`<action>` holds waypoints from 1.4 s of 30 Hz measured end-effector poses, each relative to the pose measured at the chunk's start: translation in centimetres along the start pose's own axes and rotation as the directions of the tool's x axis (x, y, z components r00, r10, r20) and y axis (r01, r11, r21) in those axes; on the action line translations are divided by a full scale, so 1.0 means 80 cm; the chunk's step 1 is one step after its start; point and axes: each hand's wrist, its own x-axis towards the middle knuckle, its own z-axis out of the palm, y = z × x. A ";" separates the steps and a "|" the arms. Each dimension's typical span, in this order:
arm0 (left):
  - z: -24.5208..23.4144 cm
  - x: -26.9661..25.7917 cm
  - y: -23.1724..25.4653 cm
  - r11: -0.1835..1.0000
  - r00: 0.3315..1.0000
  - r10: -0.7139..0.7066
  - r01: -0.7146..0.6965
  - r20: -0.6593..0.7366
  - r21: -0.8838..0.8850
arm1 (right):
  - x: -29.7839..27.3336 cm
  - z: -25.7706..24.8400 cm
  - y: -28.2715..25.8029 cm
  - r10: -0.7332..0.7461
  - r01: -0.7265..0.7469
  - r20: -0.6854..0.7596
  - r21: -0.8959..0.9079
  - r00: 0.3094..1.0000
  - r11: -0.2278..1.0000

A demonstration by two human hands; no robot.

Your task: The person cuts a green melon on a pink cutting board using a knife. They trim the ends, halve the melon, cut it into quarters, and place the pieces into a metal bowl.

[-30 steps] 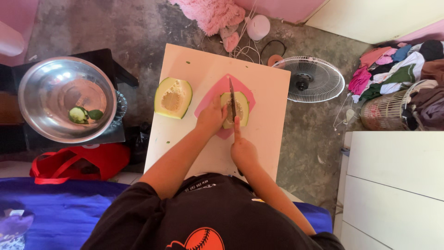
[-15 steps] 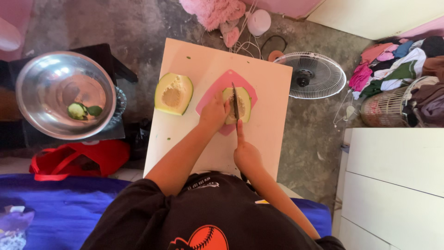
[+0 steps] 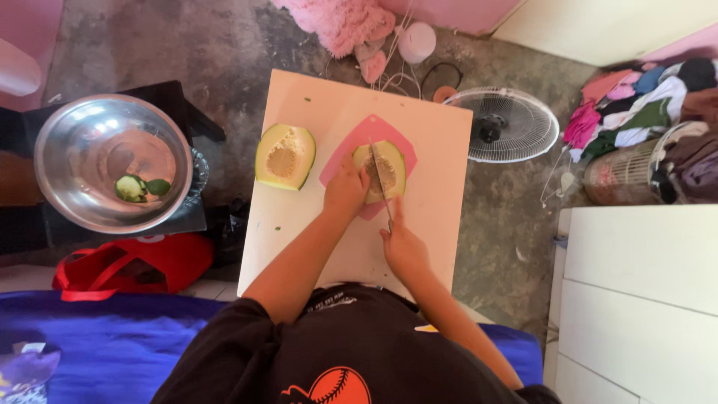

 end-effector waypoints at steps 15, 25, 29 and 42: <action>0.016 0.004 0.009 0.999 0.999 -0.036 0.035 -0.037 -0.011 | 0.001 -0.085 -0.057 0.008 -0.018 -0.100 -0.104 0.995 0.994; 0.014 -0.002 0.023 1.000 0.999 -0.029 0.029 -0.024 0.008 | 0.043 -0.092 -0.054 0.256 -0.263 0.227 0.003 0.940 0.965; 0.012 -0.002 0.022 1.000 0.999 0.021 -0.020 -0.038 0.014 | 0.047 -0.058 -0.027 0.039 -0.038 0.032 -0.026 0.999 0.999; 0.028 0.008 -0.004 0.993 0.999 0.039 -0.038 -0.003 0.111 | 0.051 0.013 0.013 0.046 -0.033 -0.115 0.116 0.992 0.993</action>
